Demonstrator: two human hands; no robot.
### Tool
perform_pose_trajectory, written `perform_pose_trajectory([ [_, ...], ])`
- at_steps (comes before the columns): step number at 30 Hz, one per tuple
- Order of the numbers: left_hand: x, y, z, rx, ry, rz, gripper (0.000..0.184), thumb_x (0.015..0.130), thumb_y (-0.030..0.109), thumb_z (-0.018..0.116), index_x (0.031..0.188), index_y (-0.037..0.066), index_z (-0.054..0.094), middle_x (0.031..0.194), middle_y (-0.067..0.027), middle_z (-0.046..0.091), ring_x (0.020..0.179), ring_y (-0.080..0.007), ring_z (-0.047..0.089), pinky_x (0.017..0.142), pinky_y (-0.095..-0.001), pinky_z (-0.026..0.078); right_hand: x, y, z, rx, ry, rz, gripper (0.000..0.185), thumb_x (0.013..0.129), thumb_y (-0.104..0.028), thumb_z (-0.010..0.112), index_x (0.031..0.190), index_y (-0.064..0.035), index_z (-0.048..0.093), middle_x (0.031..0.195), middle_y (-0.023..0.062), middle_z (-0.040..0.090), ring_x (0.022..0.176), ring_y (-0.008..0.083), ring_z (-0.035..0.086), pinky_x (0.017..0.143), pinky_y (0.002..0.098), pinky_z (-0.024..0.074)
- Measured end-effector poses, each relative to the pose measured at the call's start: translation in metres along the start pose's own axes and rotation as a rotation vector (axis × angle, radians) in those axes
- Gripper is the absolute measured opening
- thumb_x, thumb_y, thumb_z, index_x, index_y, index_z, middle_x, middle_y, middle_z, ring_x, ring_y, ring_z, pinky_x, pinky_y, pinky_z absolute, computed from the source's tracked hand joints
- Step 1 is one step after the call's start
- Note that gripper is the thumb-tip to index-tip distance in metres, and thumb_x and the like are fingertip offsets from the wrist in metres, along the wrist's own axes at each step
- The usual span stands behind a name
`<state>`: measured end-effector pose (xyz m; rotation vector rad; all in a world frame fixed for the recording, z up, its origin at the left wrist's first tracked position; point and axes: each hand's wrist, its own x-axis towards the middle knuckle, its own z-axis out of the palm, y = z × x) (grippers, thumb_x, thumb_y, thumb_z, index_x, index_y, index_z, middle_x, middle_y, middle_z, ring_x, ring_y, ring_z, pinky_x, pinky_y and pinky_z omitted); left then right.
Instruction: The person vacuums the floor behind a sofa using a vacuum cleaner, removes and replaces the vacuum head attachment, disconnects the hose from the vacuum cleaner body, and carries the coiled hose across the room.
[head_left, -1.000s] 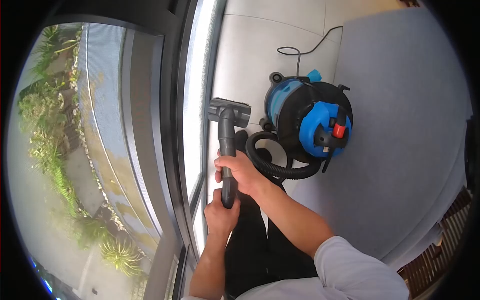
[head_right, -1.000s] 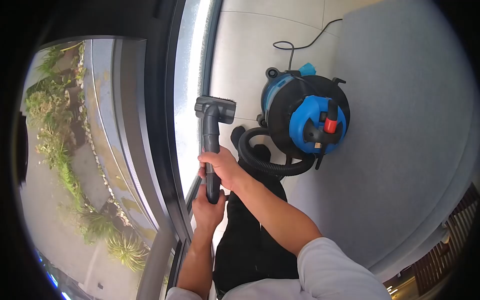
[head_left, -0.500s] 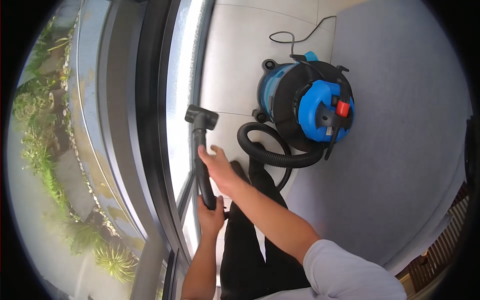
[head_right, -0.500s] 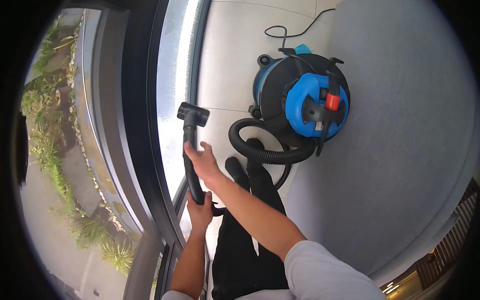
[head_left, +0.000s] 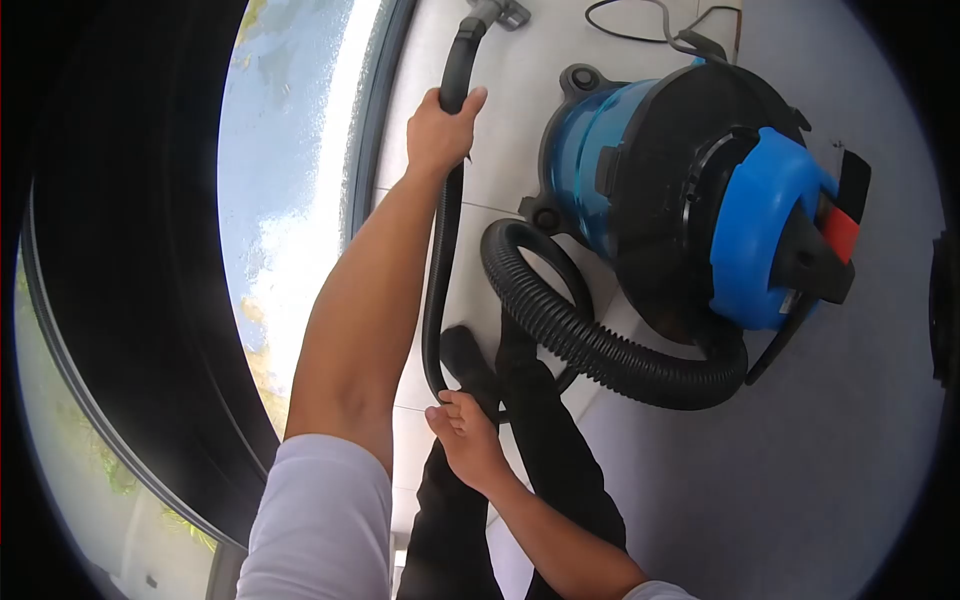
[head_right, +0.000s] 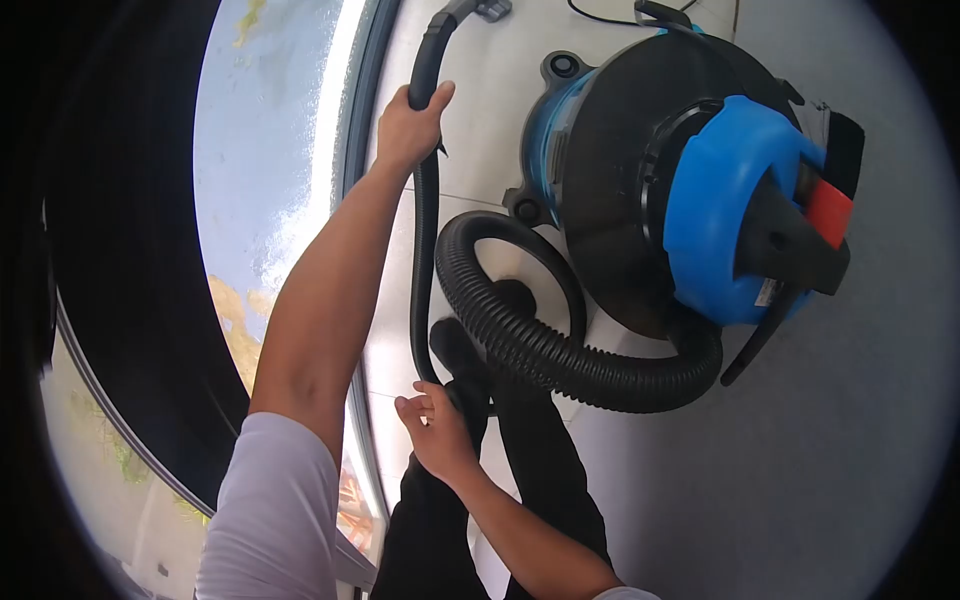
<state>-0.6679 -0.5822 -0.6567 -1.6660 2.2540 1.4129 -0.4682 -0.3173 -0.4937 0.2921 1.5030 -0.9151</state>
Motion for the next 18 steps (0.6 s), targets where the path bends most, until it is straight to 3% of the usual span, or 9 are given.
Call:
perform_pose_trajectory([
  [3, -0.026, -0.015, -0.022, 0.043, 0.003, -0.028, 0.054, 0.088, 0.051, 0.069, 0.105, 0.000, 0.062, 0.076, -0.0166, 0.070, 0.070, -0.0316, 0.071, 0.069, -0.0423, 0.055, 0.003, 0.008, -0.008, 0.027, -0.001, 0.054, 0.051, 0.101, -0.032, 0.065, 0.130, 0.0075, 0.054, 0.116, 0.0215, 0.068, 0.109, 0.0254, 0.067, 0.097, 0.0332, 0.0507],
  [5, -0.075, -0.086, -0.031, 0.060, 0.031, -0.101, 0.048, 0.089, 0.046, 0.071, 0.103, 0.001, 0.061, 0.068, -0.0151, 0.066, 0.056, -0.0274, 0.068, 0.057, -0.0407, 0.053, 0.005, 0.007, -0.012, -0.024, 0.080, 0.073, 0.048, 0.100, -0.032, 0.066, 0.128, 0.0065, 0.057, 0.114, 0.0191, 0.069, 0.107, 0.0228, 0.067, 0.096, 0.0322, 0.0505],
  [8, -0.210, -0.185, -0.068, 0.039, 0.046, -0.376, 0.042, 0.089, 0.037, 0.073, 0.103, -0.001, 0.062, 0.070, -0.0149, 0.068, 0.066, -0.0279, 0.071, 0.063, -0.0410, 0.054, 0.009, 0.009, -0.009, 0.021, 0.072, 0.055, 0.047, 0.100, -0.032, 0.066, 0.127, 0.0060, 0.058, 0.112, 0.0182, 0.070, 0.105, 0.0217, 0.067, 0.094, 0.0317, 0.0506],
  [11, -0.336, -0.266, -0.086, 0.047, -0.022, -0.552, 0.040, 0.089, 0.034, 0.073, 0.108, 0.000, 0.065, 0.091, -0.0199, 0.071, 0.087, -0.0324, 0.071, 0.080, -0.0439, 0.053, 0.008, 0.004, -0.011, 0.041, 0.071, 0.061, 0.047, 0.100, -0.032, 0.066, 0.126, 0.0064, 0.058, 0.110, 0.0190, 0.071, 0.104, 0.0217, 0.068, 0.092, 0.0316, 0.0512],
  [13, -0.336, -0.270, -0.077, 0.023, -0.007, -0.547, 0.041, 0.088, 0.035, 0.073, 0.110, 0.001, 0.066, 0.091, -0.0202, 0.072, 0.087, -0.0322, 0.071, 0.080, -0.0433, 0.053, 0.005, 0.000, -0.014, -0.029, 0.073, 0.001, 0.050, 0.097, -0.039, 0.067, 0.123, 0.0034, 0.060, 0.107, 0.0200, 0.072, 0.100, 0.0272, 0.071, 0.087, 0.0364, 0.0547],
  [14, -0.303, -0.235, -0.069, -0.048, 0.028, -0.575, 0.043, 0.088, 0.037, 0.073, 0.109, 0.000, 0.066, 0.089, -0.0209, 0.072, 0.087, -0.0329, 0.072, 0.079, -0.0444, 0.053, 0.009, 0.014, -0.015, -0.052, 0.087, -0.024, 0.050, 0.097, -0.039, 0.067, 0.122, 0.0038, 0.061, 0.107, 0.0196, 0.072, 0.099, 0.0264, 0.071, 0.087, 0.0363, 0.0548],
  [15, -0.261, -0.213, -0.057, -0.022, 0.088, -0.374, 0.045, 0.088, 0.040, 0.073, 0.105, -0.001, 0.065, 0.081, -0.0200, 0.071, 0.081, -0.0346, 0.072, 0.074, -0.0454, 0.053, 0.006, 0.008, -0.016, -0.078, 0.124, -0.019, 0.050, 0.097, -0.039, 0.068, 0.122, 0.0041, 0.061, 0.104, 0.0190, 0.072, 0.097, 0.0260, 0.071, 0.087, 0.0362, 0.0547],
  [17, -0.172, -0.159, -0.042, 0.100, 0.133, -0.246, 0.049, 0.088, 0.044, 0.071, 0.102, -0.002, 0.063, 0.077, -0.0209, 0.070, 0.078, -0.0385, 0.072, 0.072, -0.0470, 0.054, 0.012, 0.024, -0.017, -0.068, 0.126, 0.014, 0.051, 0.098, -0.039, 0.067, 0.122, 0.0044, 0.060, 0.103, 0.0180, 0.071, 0.097, 0.0256, 0.070, 0.087, 0.0353, 0.0544],
  [18, -0.138, -0.110, -0.046, 0.015, 0.092, -0.283, 0.049, 0.089, 0.044, 0.070, 0.101, -0.002, 0.062, 0.076, -0.0216, 0.069, 0.077, -0.0386, 0.072, 0.073, -0.0475, 0.054, 0.011, 0.025, -0.016, -0.074, 0.122, 0.022, 0.051, 0.098, -0.039, 0.067, 0.122, 0.0044, 0.060, 0.103, 0.0180, 0.071, 0.097, 0.0256, 0.070, 0.087, 0.0353, 0.0544],
])
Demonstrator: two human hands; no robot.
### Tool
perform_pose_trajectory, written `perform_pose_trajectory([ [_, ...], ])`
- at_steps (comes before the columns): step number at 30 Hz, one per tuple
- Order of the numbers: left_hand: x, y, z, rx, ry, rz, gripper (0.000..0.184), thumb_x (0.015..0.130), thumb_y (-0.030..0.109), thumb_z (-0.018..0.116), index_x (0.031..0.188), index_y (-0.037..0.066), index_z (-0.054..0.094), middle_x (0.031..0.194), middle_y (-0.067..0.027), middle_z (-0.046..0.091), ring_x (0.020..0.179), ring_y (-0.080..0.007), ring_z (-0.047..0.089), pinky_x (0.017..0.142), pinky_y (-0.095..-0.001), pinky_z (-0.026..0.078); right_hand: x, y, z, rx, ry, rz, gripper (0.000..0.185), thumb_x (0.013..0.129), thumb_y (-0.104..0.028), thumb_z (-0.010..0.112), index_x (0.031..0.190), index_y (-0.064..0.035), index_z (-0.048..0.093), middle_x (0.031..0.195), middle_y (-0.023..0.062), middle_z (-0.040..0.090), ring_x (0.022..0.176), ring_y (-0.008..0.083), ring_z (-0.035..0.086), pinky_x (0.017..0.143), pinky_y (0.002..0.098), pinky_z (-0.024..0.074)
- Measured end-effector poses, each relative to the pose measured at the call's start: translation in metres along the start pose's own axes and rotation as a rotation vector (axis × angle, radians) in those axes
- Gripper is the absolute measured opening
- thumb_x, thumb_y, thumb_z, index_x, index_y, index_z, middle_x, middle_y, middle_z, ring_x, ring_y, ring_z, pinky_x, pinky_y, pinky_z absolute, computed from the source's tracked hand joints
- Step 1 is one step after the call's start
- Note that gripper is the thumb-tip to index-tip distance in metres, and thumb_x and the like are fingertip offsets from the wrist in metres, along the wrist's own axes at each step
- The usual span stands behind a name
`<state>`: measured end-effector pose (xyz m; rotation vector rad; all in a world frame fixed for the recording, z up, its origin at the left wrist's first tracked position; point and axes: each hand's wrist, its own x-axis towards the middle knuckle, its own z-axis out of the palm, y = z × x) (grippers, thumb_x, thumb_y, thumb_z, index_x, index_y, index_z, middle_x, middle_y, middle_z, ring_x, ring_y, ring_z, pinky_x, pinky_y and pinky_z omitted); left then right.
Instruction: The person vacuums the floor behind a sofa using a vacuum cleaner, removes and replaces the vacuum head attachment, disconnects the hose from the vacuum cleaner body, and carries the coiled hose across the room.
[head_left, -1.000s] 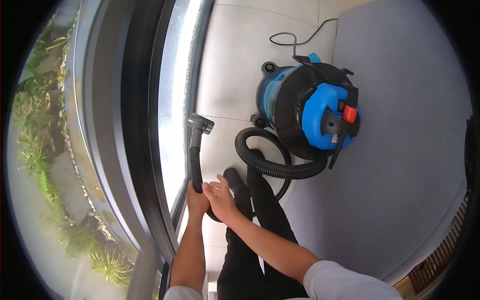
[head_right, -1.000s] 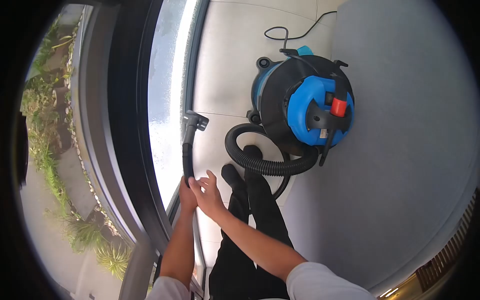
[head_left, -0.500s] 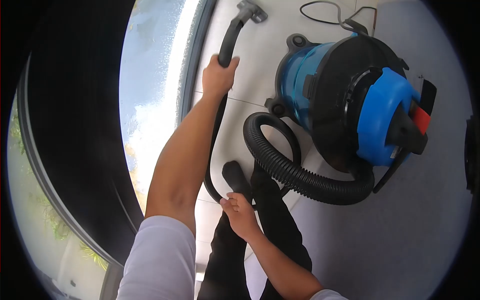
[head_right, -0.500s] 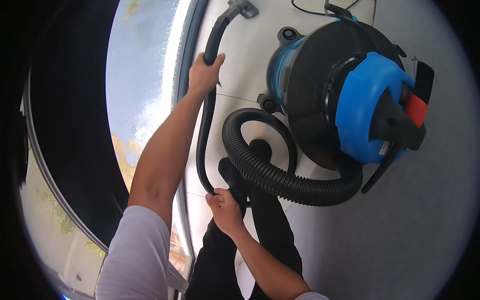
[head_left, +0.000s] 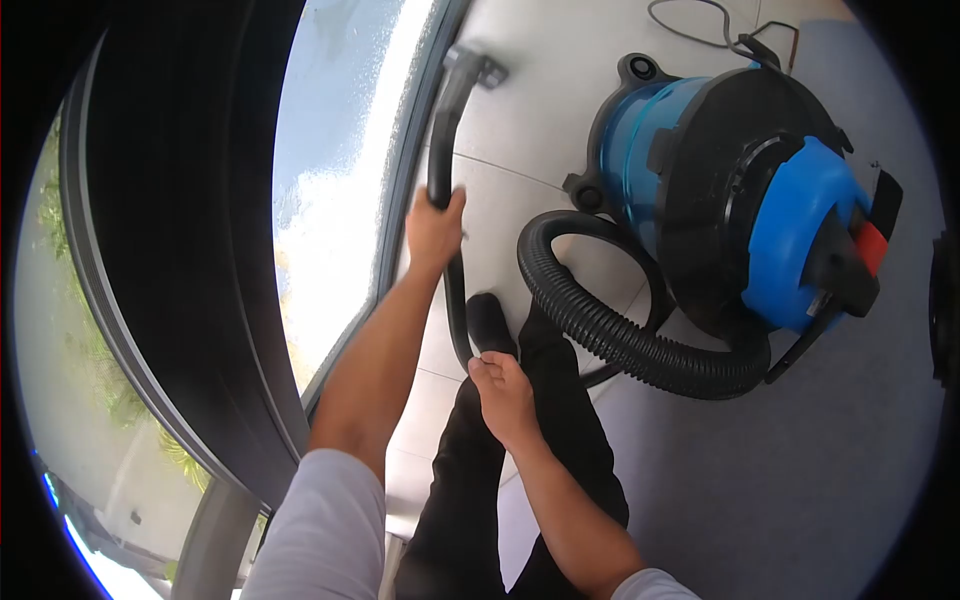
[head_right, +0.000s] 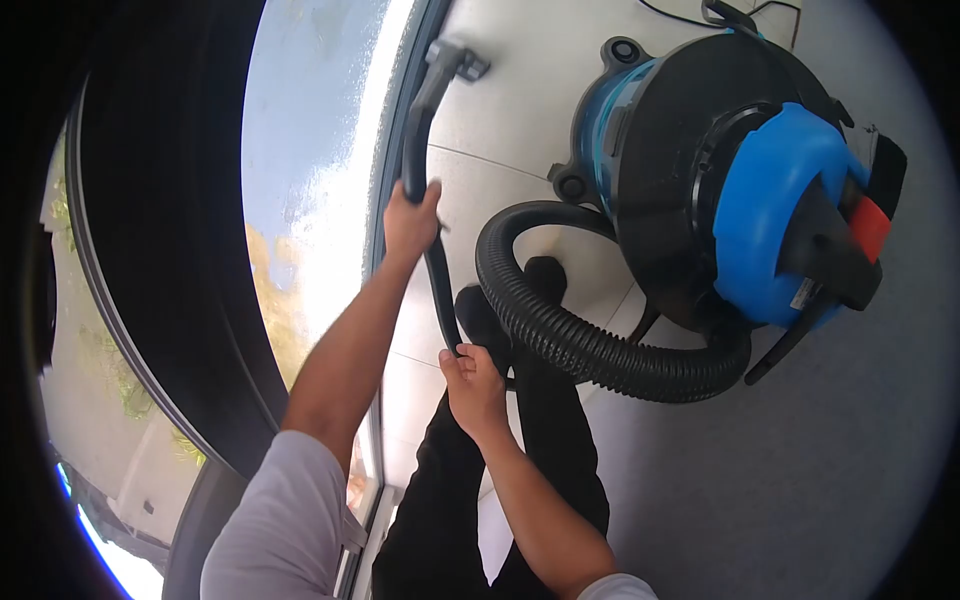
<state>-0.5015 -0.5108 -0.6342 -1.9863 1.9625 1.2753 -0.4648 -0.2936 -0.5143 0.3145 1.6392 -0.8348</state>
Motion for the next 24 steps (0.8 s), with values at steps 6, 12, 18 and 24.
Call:
perform_pose_trajectory([
  [6, -0.003, -0.012, -0.023, 0.095, -0.042, -0.028, 0.051, 0.089, 0.042, 0.069, 0.110, -0.004, 0.062, 0.079, -0.0234, 0.071, 0.076, -0.0373, 0.073, 0.075, -0.0469, 0.055, -0.005, -0.017, -0.006, 0.009, -0.048, 0.039, 0.048, 0.098, -0.034, 0.068, 0.124, 0.0056, 0.060, 0.111, 0.0166, 0.071, 0.103, 0.0207, 0.068, 0.092, 0.0308, 0.0517],
  [12, -0.161, -0.211, -0.047, 0.199, -0.321, -0.106, 0.044, 0.085, 0.037, 0.073, 0.109, 0.001, 0.061, 0.082, -0.0250, 0.071, 0.083, -0.0406, 0.073, 0.074, -0.0475, 0.055, -0.003, -0.013, -0.012, 0.007, -0.019, 0.043, 0.048, 0.098, -0.036, 0.068, 0.123, 0.0045, 0.060, 0.111, 0.0179, 0.071, 0.104, 0.0225, 0.069, 0.092, 0.0317, 0.0523],
  [18, -0.045, -0.040, 0.023, 0.062, -0.200, 0.073, 0.040, 0.089, 0.038, 0.070, 0.098, 0.001, 0.059, 0.070, -0.0236, 0.066, 0.069, -0.0447, 0.068, 0.063, -0.0498, 0.052, -0.006, 0.010, -0.002, -0.011, -0.014, 0.032, 0.049, 0.099, -0.035, 0.067, 0.122, 0.0070, 0.060, 0.109, 0.0188, 0.071, 0.102, 0.0222, 0.070, 0.092, 0.0312, 0.0525],
  [24, -0.119, -0.152, -0.028, 0.142, -0.253, -0.133, 0.042, 0.086, 0.040, 0.072, 0.100, 0.001, 0.060, 0.076, -0.0231, 0.070, 0.077, -0.0405, 0.072, 0.072, -0.0482, 0.054, -0.005, -0.006, -0.008, -0.048, 0.017, -0.020, 0.048, 0.098, -0.036, 0.068, 0.120, 0.0059, 0.062, 0.104, 0.0149, 0.071, 0.097, 0.0202, 0.069, 0.087, 0.0304, 0.0529],
])
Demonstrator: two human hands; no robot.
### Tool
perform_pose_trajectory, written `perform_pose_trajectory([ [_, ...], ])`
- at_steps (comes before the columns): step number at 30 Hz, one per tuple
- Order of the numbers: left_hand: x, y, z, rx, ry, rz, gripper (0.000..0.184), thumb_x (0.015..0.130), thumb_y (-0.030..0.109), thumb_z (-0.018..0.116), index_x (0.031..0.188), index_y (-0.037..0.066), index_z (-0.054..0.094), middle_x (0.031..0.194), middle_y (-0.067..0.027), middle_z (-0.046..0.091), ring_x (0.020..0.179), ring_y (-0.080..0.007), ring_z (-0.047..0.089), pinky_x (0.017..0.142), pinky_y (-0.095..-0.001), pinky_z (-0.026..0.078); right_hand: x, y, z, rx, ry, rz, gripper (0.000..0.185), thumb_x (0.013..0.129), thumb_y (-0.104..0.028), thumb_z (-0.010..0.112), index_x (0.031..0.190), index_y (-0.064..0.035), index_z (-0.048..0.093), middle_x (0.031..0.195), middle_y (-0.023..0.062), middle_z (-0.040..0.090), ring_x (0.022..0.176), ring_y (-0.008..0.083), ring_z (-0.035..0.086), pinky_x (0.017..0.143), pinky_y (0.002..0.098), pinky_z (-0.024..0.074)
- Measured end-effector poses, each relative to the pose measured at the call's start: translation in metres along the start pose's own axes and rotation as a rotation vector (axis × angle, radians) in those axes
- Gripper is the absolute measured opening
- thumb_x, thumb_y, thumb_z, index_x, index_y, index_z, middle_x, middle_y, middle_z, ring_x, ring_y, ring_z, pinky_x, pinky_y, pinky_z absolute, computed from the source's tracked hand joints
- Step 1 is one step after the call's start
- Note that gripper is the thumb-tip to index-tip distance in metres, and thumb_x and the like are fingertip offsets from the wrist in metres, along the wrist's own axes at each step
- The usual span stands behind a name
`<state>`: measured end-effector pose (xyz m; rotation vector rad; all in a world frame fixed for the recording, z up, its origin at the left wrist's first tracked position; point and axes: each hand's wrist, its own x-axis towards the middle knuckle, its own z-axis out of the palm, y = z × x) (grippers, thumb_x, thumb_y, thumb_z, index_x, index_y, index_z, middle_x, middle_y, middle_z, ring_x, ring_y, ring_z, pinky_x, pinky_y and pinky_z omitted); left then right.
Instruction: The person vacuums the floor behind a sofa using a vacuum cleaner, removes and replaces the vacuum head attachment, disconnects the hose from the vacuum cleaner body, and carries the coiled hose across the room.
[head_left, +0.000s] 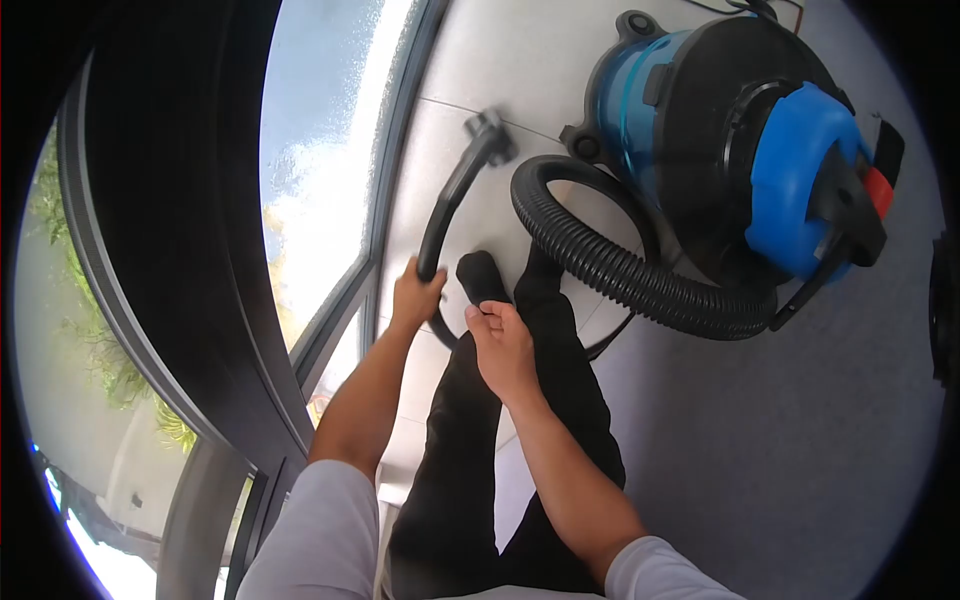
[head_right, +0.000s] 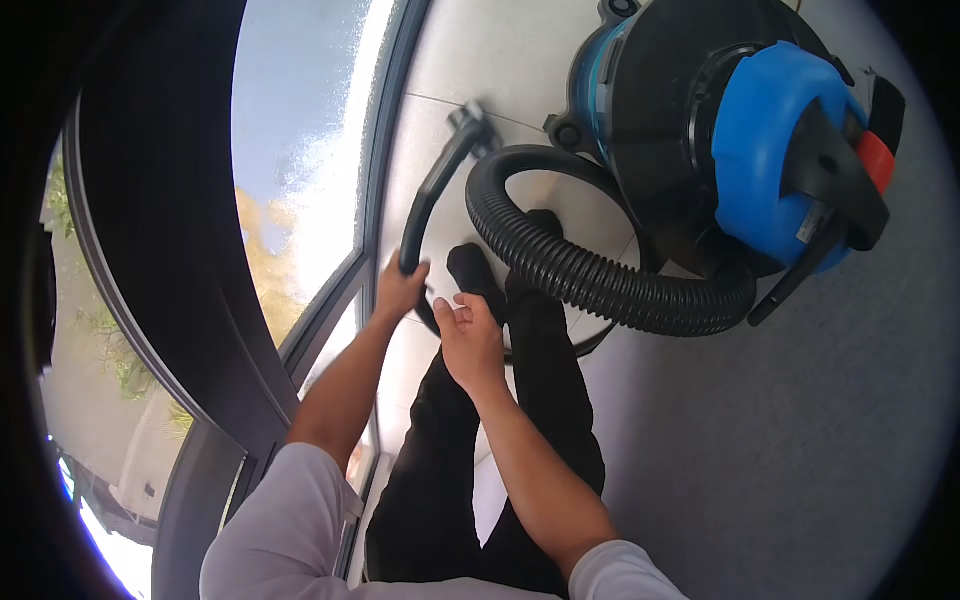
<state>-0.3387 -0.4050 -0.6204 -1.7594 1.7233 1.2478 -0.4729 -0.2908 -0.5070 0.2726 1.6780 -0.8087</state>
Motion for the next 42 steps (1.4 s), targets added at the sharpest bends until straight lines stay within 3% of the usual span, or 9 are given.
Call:
perform_pose_trajectory([
  [5, -0.122, -0.218, -0.002, 0.038, -0.156, -0.362, 0.056, 0.083, 0.036, 0.072, 0.123, -0.002, 0.062, 0.101, -0.0204, 0.072, 0.101, -0.0316, 0.071, 0.093, -0.0422, 0.052, -0.002, -0.008, -0.004, -0.043, 0.008, 0.101, 0.047, 0.097, -0.037, 0.069, 0.119, 0.0039, 0.063, 0.103, 0.0131, 0.072, 0.096, 0.0190, 0.069, 0.086, 0.0299, 0.0526],
  [11, -0.031, -0.097, 0.017, 0.051, -0.333, -0.100, 0.027, 0.086, 0.024, 0.068, 0.102, 0.003, 0.061, 0.083, -0.0159, 0.071, 0.078, -0.0304, 0.071, 0.074, -0.0406, 0.054, 0.003, 0.032, 0.000, 0.021, 0.051, 0.014, 0.052, 0.095, -0.045, 0.068, 0.118, 0.0019, 0.063, 0.096, 0.0157, 0.072, 0.090, 0.0251, 0.071, 0.081, 0.0363, 0.0549],
  [17, -0.076, -0.157, -0.003, 0.054, -0.359, -0.249, 0.032, 0.081, 0.020, 0.065, 0.108, 0.002, 0.064, 0.084, -0.0161, 0.071, 0.077, -0.0278, 0.072, 0.076, -0.0404, 0.057, 0.007, 0.023, -0.001, 0.048, 0.048, 0.066, 0.054, 0.096, -0.046, 0.068, 0.119, 0.0019, 0.063, 0.099, 0.0160, 0.072, 0.092, 0.0256, 0.071, 0.084, 0.0357, 0.0546],
  [20, -0.066, -0.115, 0.021, 0.104, -0.364, -0.068, 0.032, 0.082, 0.023, 0.069, 0.106, 0.002, 0.062, 0.083, -0.0214, 0.070, 0.078, -0.0362, 0.071, 0.073, -0.0454, 0.055, 0.002, 0.030, 0.010, 0.012, 0.000, 0.064, 0.054, 0.096, -0.046, 0.067, 0.120, 0.0017, 0.063, 0.101, 0.0160, 0.072, 0.095, 0.0255, 0.071, 0.085, 0.0353, 0.0545],
  [21, -0.050, -0.099, 0.031, 0.160, -0.356, 0.023, 0.032, 0.083, 0.023, 0.070, 0.105, 0.002, 0.061, 0.082, -0.0237, 0.069, 0.079, -0.0399, 0.071, 0.073, -0.0472, 0.055, 0.001, 0.026, 0.012, 0.031, 0.013, 0.081, 0.038, 0.097, -0.033, 0.071, 0.113, 0.0006, 0.065, 0.095, 0.0062, 0.070, 0.088, 0.0121, 0.064, 0.080, 0.0259, 0.0502],
  [27, -0.013, -0.086, 0.021, 0.078, -0.145, 0.033, 0.033, 0.083, 0.026, 0.071, 0.103, 0.002, 0.060, 0.084, -0.0257, 0.068, 0.085, -0.0462, 0.067, 0.075, -0.0496, 0.052, 0.000, 0.017, 0.005, 0.001, 0.006, 0.099, 0.042, 0.098, -0.039, 0.067, 0.114, -0.0001, 0.065, 0.097, 0.0047, 0.067, 0.091, 0.0128, 0.061, 0.084, 0.0275, 0.0482],
  [34, -0.169, -0.276, 0.006, -0.107, -0.026, -0.633, 0.032, 0.082, 0.018, 0.069, 0.106, -0.002, 0.065, 0.096, -0.0156, 0.069, 0.091, -0.0254, 0.068, 0.085, -0.0399, 0.052, 0.001, 0.018, 0.005, -0.055, -0.023, 0.140, 0.047, 0.097, -0.041, 0.067, 0.117, 0.0010, 0.064, 0.100, 0.0095, 0.070, 0.095, 0.0178, 0.066, 0.086, 0.0308, 0.0508],
  [39, -0.125, -0.207, 0.010, -0.161, -0.033, -0.434, 0.033, 0.084, 0.023, 0.071, 0.103, -0.003, 0.064, 0.089, -0.0129, 0.069, 0.083, -0.0227, 0.066, 0.076, -0.0374, 0.053, 0.000, 0.031, 0.005, -0.065, -0.032, 0.095, 0.052, 0.095, -0.045, 0.068, 0.118, 0.0018, 0.064, 0.100, 0.0145, 0.072, 0.095, 0.0237, 0.070, 0.086, 0.0345, 0.0534],
  [42, -0.019, -0.113, 0.012, -0.212, -0.070, -0.192, 0.031, 0.086, 0.025, 0.068, 0.098, -0.003, 0.065, 0.082, -0.0113, 0.068, 0.076, -0.0213, 0.065, 0.071, -0.0374, 0.052, -0.003, 0.028, 0.008, -0.056, -0.034, 0.103, 0.045, 0.097, -0.037, 0.070, 0.116, 0.0036, 0.064, 0.099, 0.0089, 0.072, 0.091, 0.0137, 0.066, 0.081, 0.0268, 0.0505],
])
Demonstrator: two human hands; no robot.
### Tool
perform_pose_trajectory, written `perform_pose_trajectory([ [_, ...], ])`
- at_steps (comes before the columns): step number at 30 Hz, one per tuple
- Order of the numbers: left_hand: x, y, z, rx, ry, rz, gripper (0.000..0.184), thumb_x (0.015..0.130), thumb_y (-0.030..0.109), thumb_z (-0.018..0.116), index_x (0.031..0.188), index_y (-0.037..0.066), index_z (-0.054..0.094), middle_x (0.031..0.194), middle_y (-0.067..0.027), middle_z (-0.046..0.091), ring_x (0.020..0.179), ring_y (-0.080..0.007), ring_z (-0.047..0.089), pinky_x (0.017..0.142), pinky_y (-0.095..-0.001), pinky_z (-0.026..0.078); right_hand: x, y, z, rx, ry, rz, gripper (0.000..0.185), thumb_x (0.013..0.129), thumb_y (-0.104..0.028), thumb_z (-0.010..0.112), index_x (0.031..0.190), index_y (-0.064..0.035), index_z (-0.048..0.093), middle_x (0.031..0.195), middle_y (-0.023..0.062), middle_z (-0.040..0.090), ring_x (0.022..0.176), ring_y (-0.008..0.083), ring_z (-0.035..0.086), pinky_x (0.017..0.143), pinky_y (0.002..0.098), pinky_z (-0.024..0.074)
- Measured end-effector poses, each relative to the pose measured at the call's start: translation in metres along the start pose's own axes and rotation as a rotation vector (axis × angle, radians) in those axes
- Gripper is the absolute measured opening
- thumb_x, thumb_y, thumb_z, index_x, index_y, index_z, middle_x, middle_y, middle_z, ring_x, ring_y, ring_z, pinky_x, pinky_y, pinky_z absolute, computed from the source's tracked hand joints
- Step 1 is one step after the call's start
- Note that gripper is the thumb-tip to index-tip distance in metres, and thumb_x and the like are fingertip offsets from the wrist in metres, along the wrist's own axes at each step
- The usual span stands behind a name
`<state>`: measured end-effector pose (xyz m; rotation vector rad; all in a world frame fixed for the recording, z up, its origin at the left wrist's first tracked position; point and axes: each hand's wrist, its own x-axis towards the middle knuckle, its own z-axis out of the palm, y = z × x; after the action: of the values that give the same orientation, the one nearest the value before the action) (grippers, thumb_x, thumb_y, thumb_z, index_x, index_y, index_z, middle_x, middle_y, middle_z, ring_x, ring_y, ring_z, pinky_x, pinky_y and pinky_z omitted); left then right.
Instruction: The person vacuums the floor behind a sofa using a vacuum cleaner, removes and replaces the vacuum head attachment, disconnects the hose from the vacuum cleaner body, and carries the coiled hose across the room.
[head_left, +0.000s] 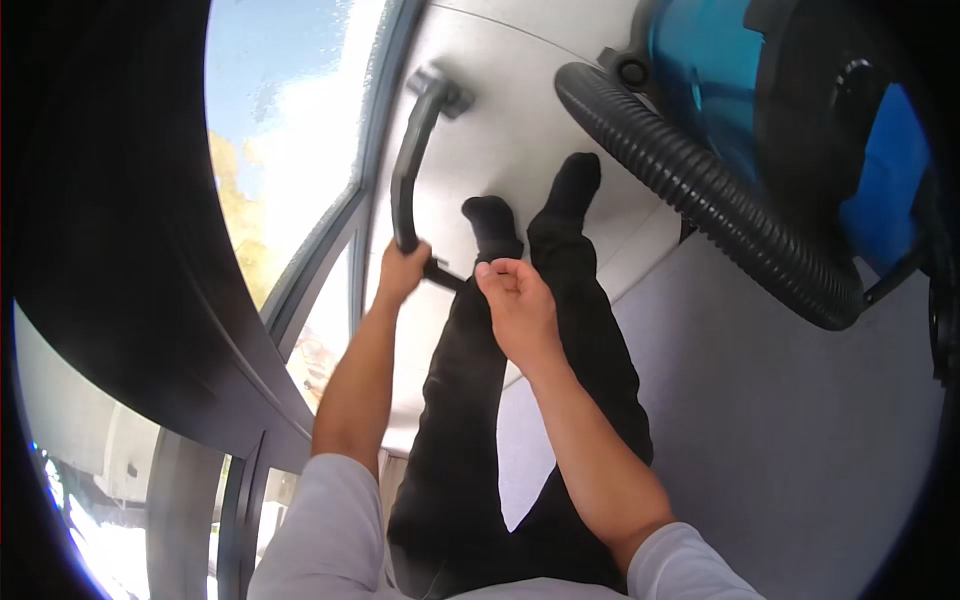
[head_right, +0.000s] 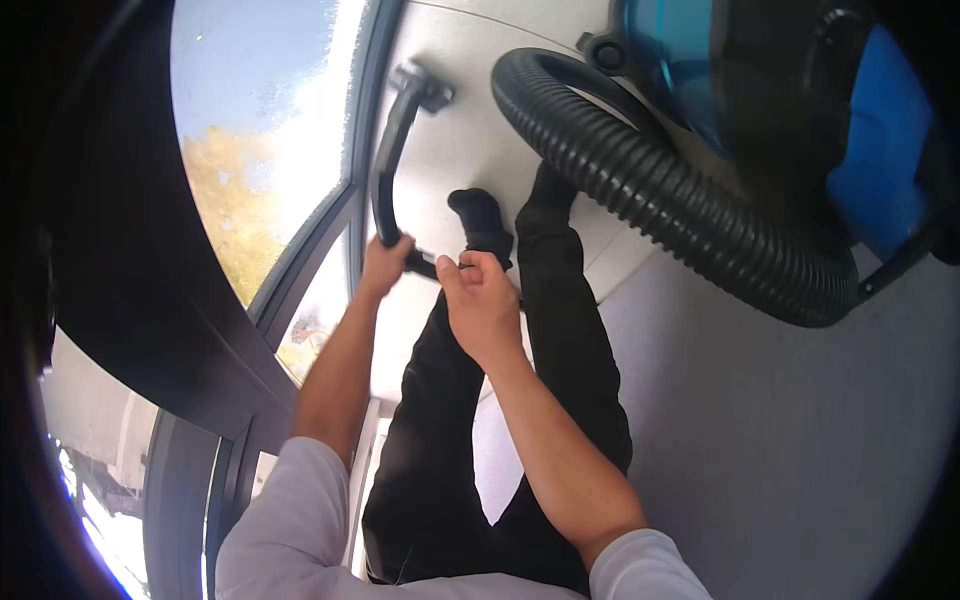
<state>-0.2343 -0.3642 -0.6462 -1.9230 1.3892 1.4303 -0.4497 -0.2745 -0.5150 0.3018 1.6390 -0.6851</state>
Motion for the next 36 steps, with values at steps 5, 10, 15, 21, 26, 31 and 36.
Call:
perform_pose_trajectory([
  [5, 0.014, 0.053, -0.006, 0.269, -0.109, 0.184, 0.028, 0.083, 0.023, 0.067, 0.098, 0.001, 0.062, 0.080, -0.0144, 0.068, 0.074, -0.0269, 0.067, 0.073, -0.0391, 0.053, -0.003, -0.003, 0.000, 0.027, 0.032, -0.029, 0.052, 0.097, -0.040, 0.068, 0.119, 0.0063, 0.062, 0.105, 0.0160, 0.072, 0.097, 0.0199, 0.069, 0.087, 0.0298, 0.0526],
  [10, -0.023, 0.015, -0.028, 0.423, -0.337, 0.033, 0.030, 0.081, 0.021, 0.068, 0.103, 0.001, 0.063, 0.083, -0.0153, 0.069, 0.080, -0.0272, 0.069, 0.076, -0.0390, 0.053, -0.004, 0.004, 0.000, 0.063, 0.046, -0.013, 0.053, 0.097, -0.042, 0.069, 0.121, 0.0041, 0.062, 0.108, 0.0161, 0.072, 0.098, 0.0209, 0.069, 0.087, 0.0313, 0.0532],
  [15, -0.036, 0.038, -0.025, 0.680, -0.508, 0.051, 0.030, 0.079, 0.016, 0.067, 0.103, 0.001, 0.061, 0.080, -0.0187, 0.069, 0.077, -0.0335, 0.070, 0.073, -0.0423, 0.054, -0.003, 0.025, -0.005, 0.163, 0.122, -0.022, 0.051, 0.097, -0.041, 0.069, 0.119, 0.0046, 0.062, 0.098, 0.0143, 0.072, 0.090, 0.0200, 0.069, 0.081, 0.0304, 0.0538],
  [21, -0.061, 0.055, -0.020, 0.550, -0.412, 0.068, 0.023, 0.080, 0.008, 0.063, 0.101, -0.001, 0.059, 0.072, -0.0116, 0.064, 0.064, -0.0216, 0.068, 0.059, -0.0373, 0.054, -0.005, 0.033, -0.001, 0.204, 0.236, -0.083, 0.048, 0.097, -0.039, 0.069, 0.115, 0.0055, 0.062, 0.094, 0.0181, 0.072, 0.087, 0.0254, 0.071, 0.079, 0.0345, 0.0555],
  [26, -0.042, 0.062, -0.006, 0.632, -0.448, 0.119, 0.025, 0.079, 0.009, 0.064, 0.102, -0.001, 0.062, 0.077, -0.0141, 0.066, 0.067, -0.0256, 0.068, 0.064, -0.0384, 0.055, -0.010, 0.047, -0.010, 0.280, 0.405, -0.179, 0.038, 0.096, -0.033, 0.070, 0.107, 0.0026, 0.066, 0.091, 0.0163, 0.073, 0.086, 0.0258, 0.072, 0.079, 0.0340, 0.0559],
  [31, 0.004, 0.117, 0.079, 0.732, -0.632, 0.449, 0.036, 0.078, 0.012, 0.068, 0.112, 0.000, 0.064, 0.077, -0.0207, 0.068, 0.071, -0.0329, 0.071, 0.067, -0.0420, 0.055, 0.010, 0.093, -0.022, 0.534, 0.600, -0.139, 0.030, 0.099, -0.027, 0.068, 0.099, 0.0033, 0.066, 0.086, 0.0092, 0.073, 0.081, 0.0155, 0.070, 0.075, 0.0278, 0.0537],
  [36, -0.007, 0.175, 0.186, 1.024, -0.678, 0.685, 0.039, 0.080, 0.019, 0.071, 0.115, 0.003, 0.063, 0.092, -0.0263, 0.070, 0.093, -0.0425, 0.068, 0.084, -0.0496, 0.052, 0.016, 0.103, -0.039, 0.571, 0.663, -0.127, 0.028, 0.099, -0.025, 0.068, 0.097, 0.0029, 0.066, 0.086, 0.0097, 0.072, 0.079, 0.0155, 0.068, 0.074, 0.0291, 0.0531],
])
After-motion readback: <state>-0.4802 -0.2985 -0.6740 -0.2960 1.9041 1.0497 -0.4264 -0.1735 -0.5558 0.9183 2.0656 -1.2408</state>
